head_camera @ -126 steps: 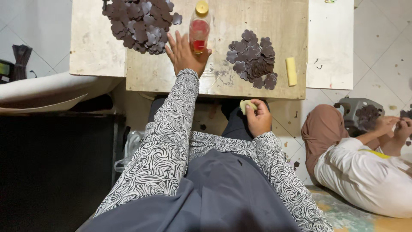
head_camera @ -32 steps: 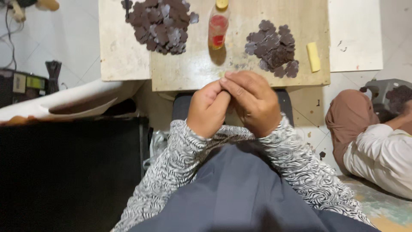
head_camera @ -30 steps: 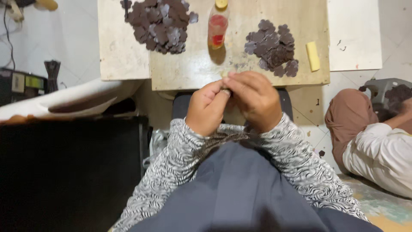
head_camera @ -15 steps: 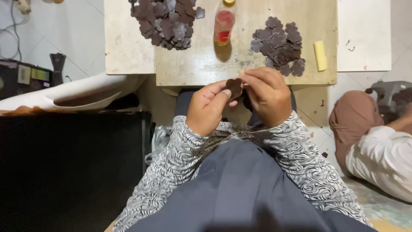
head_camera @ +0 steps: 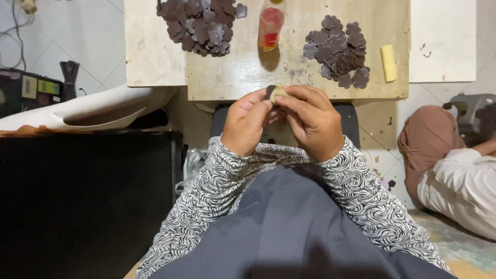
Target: The person sits on the floor and repeatedly picks up small dark flower-shaped craft pieces from a wooden table. They rub each piece with a small yellow block to smooth the edges, then place the finished pieces into a growing pile. The person occasionally moves a bottle of liquid aside to clear space.
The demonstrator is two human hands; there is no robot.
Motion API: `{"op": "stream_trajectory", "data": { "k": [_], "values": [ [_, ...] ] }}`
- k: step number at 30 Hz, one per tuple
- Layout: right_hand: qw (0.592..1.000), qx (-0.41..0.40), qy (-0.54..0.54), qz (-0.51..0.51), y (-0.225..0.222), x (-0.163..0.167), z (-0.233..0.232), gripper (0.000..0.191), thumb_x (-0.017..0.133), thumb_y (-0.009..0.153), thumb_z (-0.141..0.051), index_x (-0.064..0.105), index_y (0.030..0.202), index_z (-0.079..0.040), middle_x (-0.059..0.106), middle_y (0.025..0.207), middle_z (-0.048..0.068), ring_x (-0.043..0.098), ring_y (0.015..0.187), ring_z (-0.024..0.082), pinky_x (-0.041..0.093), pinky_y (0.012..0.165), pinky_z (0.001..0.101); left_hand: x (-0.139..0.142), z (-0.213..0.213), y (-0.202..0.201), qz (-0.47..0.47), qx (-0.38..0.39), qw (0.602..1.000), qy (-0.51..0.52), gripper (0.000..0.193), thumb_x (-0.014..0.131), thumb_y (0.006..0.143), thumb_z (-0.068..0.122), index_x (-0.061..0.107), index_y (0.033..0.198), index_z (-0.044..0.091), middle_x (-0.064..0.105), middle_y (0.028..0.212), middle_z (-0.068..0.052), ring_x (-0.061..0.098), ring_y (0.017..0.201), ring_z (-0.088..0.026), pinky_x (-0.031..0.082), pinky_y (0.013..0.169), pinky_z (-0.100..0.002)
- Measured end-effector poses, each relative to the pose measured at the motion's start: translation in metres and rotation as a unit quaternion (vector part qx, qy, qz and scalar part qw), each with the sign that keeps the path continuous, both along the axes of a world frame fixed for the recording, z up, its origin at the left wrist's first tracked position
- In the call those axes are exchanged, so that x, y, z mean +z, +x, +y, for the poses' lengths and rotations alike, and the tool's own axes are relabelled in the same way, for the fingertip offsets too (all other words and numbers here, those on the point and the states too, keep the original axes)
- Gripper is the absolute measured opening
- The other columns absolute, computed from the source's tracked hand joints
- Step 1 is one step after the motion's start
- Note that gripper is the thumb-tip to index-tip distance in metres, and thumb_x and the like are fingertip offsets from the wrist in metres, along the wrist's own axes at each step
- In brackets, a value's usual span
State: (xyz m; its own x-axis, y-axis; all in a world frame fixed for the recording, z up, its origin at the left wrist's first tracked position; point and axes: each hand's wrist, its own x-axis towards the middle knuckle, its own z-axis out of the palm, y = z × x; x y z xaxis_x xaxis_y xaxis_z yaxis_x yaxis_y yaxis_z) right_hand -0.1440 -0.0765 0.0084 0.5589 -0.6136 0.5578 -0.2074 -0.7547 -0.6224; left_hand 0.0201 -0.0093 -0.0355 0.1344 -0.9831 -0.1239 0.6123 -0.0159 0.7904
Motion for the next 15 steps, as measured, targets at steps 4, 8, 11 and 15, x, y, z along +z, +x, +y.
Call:
{"op": "stream_trajectory", "data": {
  "k": [4,8,11,15],
  "values": [
    [0.999,-0.037,-0.019,0.017,-0.009,-0.004,-0.005,0.032,0.073,0.093,0.01,0.073,0.121,-0.004,0.068,0.12,0.013,0.068,0.111,0.031,0.057,0.096,0.0378,0.007,-0.004,0.001,-0.001,0.009,0.998,0.066,0.037,0.044,0.103,0.006,0.057,0.136,-0.004,0.072,0.115,-0.008,0.072,0.1,-0.011,0.059,0.091,-0.028],
    [0.997,-0.02,-0.068,-0.007,-0.008,-0.004,0.002,0.038,0.069,0.087,0.015,0.072,0.12,-0.003,0.068,0.119,0.014,0.068,0.112,0.032,0.057,0.098,0.0404,0.012,-0.001,0.0,-0.007,0.013,0.999,0.048,0.038,0.045,0.107,0.005,0.057,0.142,-0.006,0.071,0.118,-0.011,0.069,0.098,-0.013,0.056,0.089,-0.029],
    [0.996,0.013,-0.092,-0.01,-0.005,-0.004,0.0,0.036,0.075,0.085,0.012,0.072,0.119,-0.002,0.067,0.115,0.013,0.067,0.11,0.031,0.056,0.097,0.0414,0.011,0.003,0.001,0.033,0.012,0.998,0.045,0.034,0.047,0.108,0.004,0.058,0.137,-0.009,0.07,0.114,-0.012,0.069,0.095,-0.014,0.057,0.091,-0.03],
    [0.995,-0.035,-0.095,0.024,-0.008,-0.007,-0.009,0.037,0.076,0.083,0.012,0.072,0.117,0.0,0.068,0.116,0.013,0.066,0.11,0.033,0.056,0.095,0.0421,0.005,0.001,0.004,0.043,0.004,0.991,0.128,0.033,0.044,0.098,0.007,0.057,0.126,-0.006,0.074,0.106,-0.008,0.075,0.093,-0.012,0.06,0.087,-0.029]
  ]
}}
